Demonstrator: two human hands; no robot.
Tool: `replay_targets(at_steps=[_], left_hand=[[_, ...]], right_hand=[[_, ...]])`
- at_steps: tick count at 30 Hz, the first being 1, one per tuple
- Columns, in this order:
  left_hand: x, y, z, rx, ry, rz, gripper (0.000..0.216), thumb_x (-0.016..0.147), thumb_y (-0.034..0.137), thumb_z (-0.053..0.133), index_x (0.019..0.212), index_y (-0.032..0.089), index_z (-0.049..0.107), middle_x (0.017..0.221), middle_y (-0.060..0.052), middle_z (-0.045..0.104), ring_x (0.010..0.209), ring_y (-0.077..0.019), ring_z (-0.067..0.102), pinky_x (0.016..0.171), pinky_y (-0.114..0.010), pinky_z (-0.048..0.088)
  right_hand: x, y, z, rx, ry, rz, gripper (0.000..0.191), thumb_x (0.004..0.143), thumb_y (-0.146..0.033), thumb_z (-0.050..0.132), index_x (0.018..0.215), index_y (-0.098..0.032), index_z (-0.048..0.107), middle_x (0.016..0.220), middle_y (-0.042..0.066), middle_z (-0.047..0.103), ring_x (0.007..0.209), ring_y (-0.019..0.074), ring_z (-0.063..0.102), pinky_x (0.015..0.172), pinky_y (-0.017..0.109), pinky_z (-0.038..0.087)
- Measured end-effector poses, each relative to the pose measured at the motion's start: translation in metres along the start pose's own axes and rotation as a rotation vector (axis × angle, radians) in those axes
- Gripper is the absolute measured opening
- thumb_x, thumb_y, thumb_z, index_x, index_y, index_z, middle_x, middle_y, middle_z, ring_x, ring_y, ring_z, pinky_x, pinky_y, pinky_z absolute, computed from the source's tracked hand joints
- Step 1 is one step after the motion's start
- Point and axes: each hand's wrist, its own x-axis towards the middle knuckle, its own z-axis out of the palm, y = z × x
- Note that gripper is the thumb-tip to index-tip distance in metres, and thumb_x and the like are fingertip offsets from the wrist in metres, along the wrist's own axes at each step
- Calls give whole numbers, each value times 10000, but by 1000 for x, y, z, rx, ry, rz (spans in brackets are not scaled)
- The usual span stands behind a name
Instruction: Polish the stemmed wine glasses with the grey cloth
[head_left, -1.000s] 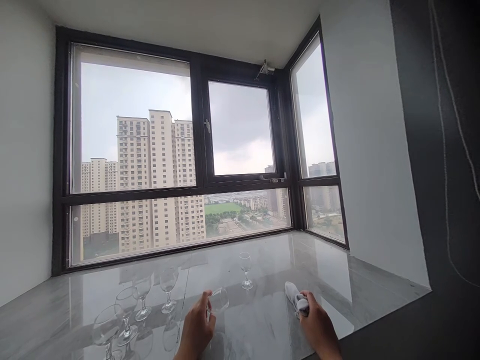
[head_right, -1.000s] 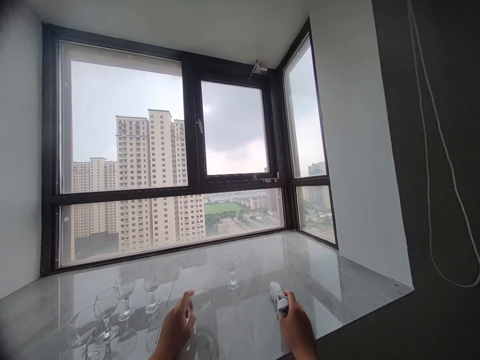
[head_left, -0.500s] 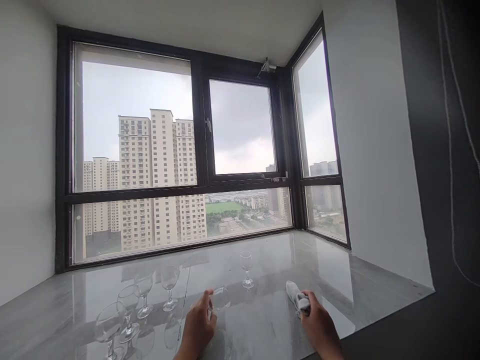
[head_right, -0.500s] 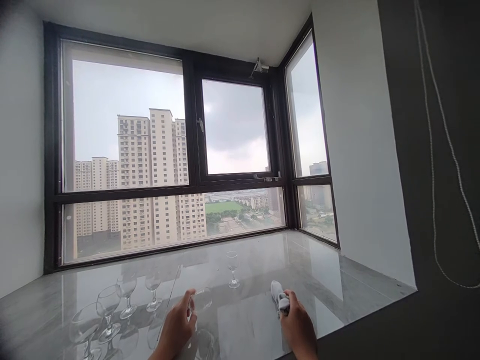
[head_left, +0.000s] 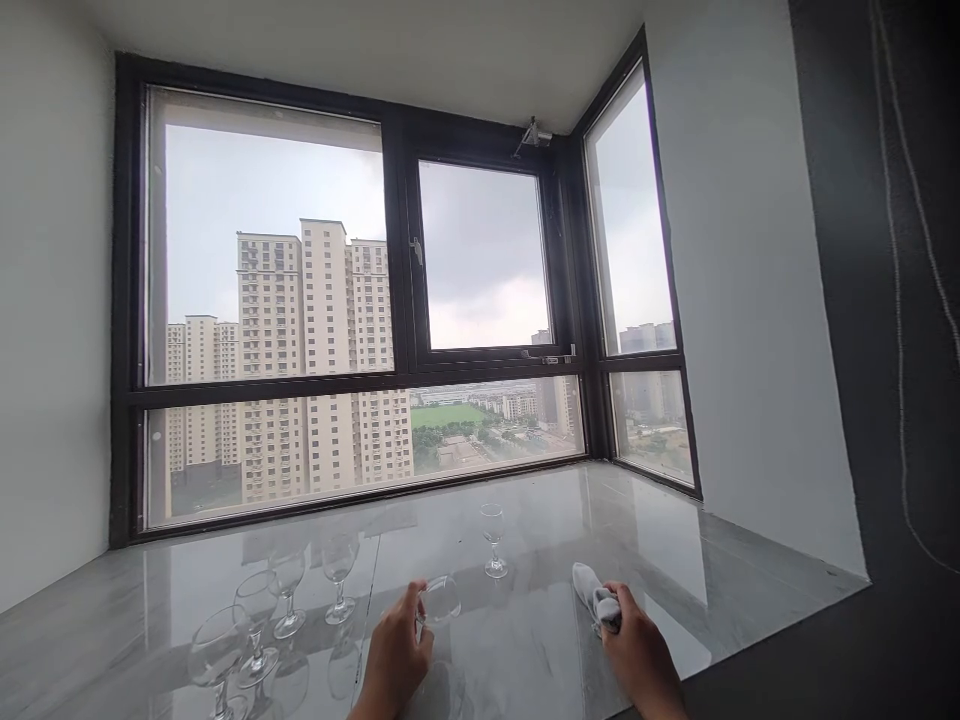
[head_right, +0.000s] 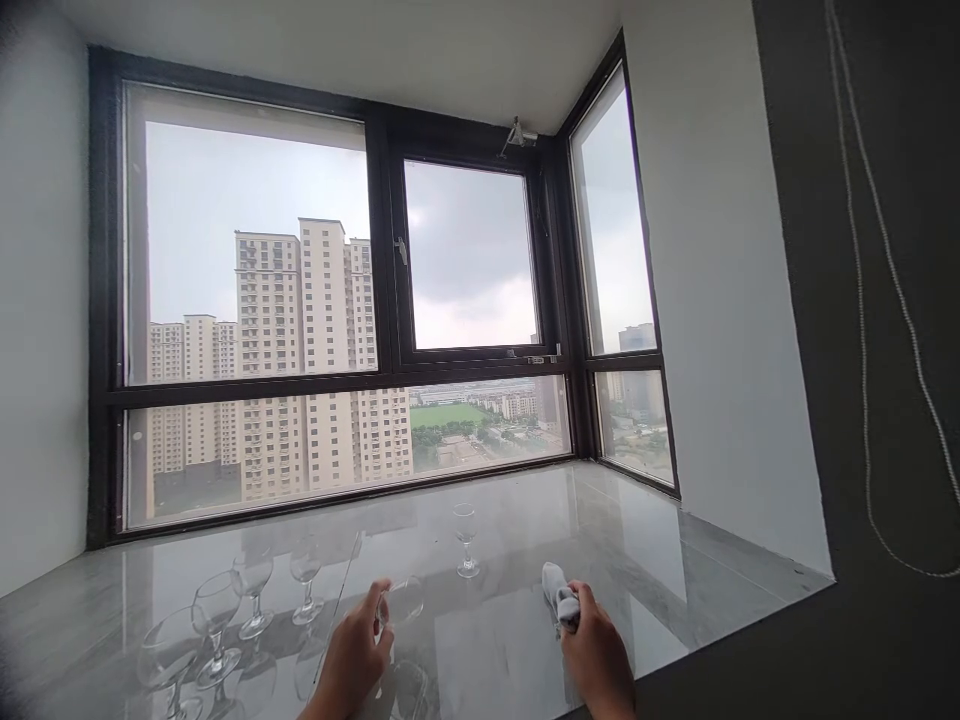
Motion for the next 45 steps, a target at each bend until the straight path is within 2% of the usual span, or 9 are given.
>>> replay_targets(at_steps=[11,25,33,45], left_hand=[[0,-1,1,2,8,6,464,789,67,474,1225,223,458,925,-1,631,771,-149,605,731,-248,413],[-1,4,-4,24,-42,-38,455,818,80,473,1252,217,461,967,-25,648,823,-160,622,766,-253,416],[0,1,0,32,-21,-21,470,808,62,469,1252,217,465,954,-19,655,805,-153,629,733,-236,417],[0,1,0,26,-16,-13,477,797,52,471,1246,215,465,951,-13,651,836,-157,634,769,-245,414]], right_hand=[[1,0,0,6,11,2,269,843,-171,440,1093,-254,494,974,59,681,810,220,656,596,262,372],[-1,-7,-4,17,11,10,272,850,-151,427,1092,-248,503,986,68,685,836,229,656,628,268,385],[-1,-7,-6,9,3,28,264,868,-188,429,1106,-245,531,975,67,691,803,220,670,578,260,376],[-2,-8,-6,0,13,16,304,847,-165,429,1131,-230,516,1008,84,687,838,237,665,605,273,386]])
